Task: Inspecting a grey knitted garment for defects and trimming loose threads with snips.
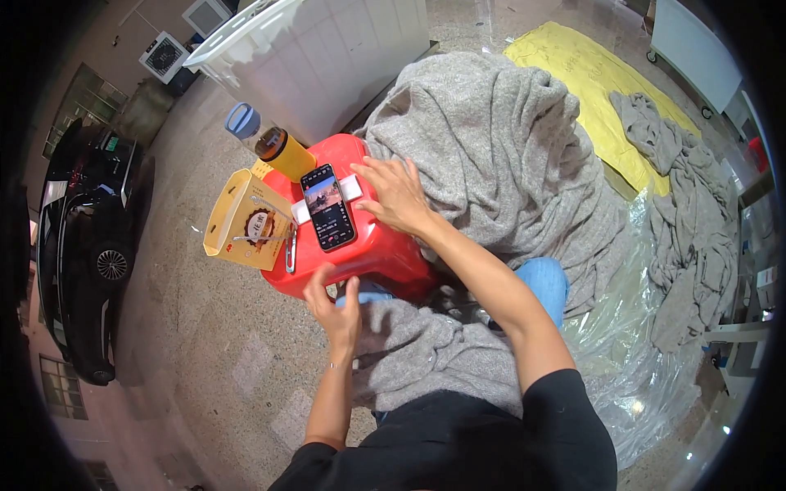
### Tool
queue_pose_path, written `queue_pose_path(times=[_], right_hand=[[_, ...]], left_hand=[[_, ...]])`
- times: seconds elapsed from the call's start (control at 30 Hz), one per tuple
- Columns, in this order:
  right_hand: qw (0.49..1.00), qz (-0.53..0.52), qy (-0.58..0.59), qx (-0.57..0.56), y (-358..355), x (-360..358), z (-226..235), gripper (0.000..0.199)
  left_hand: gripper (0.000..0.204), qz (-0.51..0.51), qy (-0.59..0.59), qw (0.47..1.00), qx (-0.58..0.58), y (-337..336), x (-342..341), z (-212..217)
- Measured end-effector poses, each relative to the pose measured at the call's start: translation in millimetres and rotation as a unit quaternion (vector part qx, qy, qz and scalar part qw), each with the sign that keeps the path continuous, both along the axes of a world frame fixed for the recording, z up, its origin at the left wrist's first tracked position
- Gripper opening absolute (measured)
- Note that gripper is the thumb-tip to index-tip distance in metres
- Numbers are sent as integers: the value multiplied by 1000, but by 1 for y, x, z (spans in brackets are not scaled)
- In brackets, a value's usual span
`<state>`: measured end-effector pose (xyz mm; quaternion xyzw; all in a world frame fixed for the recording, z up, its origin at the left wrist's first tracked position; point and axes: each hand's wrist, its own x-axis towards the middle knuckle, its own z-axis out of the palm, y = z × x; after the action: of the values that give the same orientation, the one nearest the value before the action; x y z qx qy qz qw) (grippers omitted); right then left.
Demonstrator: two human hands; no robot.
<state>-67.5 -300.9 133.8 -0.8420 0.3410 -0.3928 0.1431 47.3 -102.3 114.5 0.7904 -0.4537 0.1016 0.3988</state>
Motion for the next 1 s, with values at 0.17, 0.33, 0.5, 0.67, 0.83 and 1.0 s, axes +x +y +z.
queue_pose_path(times=[0.17,0.33,0.5,0.67,0.83,1.0], right_hand=[[982,69,-44,167,62,-93,15,47],[951,13,20,309,138,-189,-7,28],[905,-2,61,422,194,-223,-9,31],[924,-14,169,343,208,-222,-30,35],[924,20,186,332,212,-206,-36,27],[959,-4,12,282,211,-202,-47,32]], left_hand=[[22,-231,346,882,219,69,-29,-6],[31,-302,171,922,172,93,-52,16],[46,-307,31,921,240,105,-63,10],[38,-349,31,895,277,118,-69,3],[23,-313,-14,902,298,124,-52,-14],[9,-194,276,914,223,130,-27,-28]])
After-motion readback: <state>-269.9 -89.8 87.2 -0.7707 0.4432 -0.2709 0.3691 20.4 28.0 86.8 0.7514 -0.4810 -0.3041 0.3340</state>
